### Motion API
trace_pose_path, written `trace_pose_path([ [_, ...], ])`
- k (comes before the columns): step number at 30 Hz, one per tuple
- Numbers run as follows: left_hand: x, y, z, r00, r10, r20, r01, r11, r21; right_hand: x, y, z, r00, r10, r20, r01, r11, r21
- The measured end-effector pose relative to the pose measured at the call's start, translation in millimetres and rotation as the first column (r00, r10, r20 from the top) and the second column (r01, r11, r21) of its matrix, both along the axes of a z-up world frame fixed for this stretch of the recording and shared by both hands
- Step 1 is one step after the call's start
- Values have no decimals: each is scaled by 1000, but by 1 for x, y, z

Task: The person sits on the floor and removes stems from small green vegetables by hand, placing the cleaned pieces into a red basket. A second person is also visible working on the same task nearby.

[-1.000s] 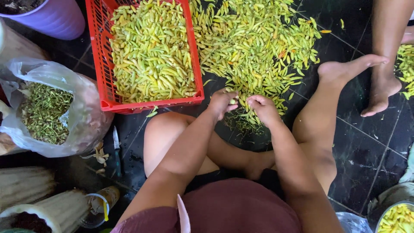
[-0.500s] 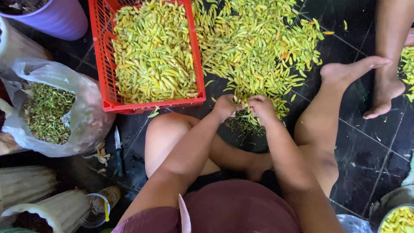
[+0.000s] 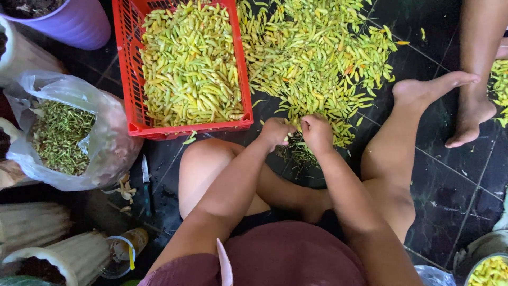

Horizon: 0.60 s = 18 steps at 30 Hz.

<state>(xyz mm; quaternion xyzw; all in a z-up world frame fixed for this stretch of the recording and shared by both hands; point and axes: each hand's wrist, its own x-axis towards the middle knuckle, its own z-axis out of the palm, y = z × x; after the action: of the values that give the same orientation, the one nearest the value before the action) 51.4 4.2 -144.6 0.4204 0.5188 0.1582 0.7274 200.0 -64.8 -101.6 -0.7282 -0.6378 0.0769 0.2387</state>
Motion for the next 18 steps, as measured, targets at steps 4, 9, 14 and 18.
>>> trace_pose_path([
  [4, -13, 12, 34, 987, 148, 67, -153, 985, 76, -1, 11, -30, 995, -92, -38, 68, 906, -419],
  [9, -13, 17, 24, 985, 170, -38, -168, 985, 41, -6, 14, -47, 991, -43, 125, 93, 900, -427],
  [14, -9, 11, 12, 993, 113, -27, -111, 993, 49, -21, 16, 2, 678, -494, -544, 295, 861, -414],
  [18, -2, 3, 10, 984, 132, 119, -134, 991, 10, -28, 14, 21, 272, -527, -805, 326, 838, -438],
])
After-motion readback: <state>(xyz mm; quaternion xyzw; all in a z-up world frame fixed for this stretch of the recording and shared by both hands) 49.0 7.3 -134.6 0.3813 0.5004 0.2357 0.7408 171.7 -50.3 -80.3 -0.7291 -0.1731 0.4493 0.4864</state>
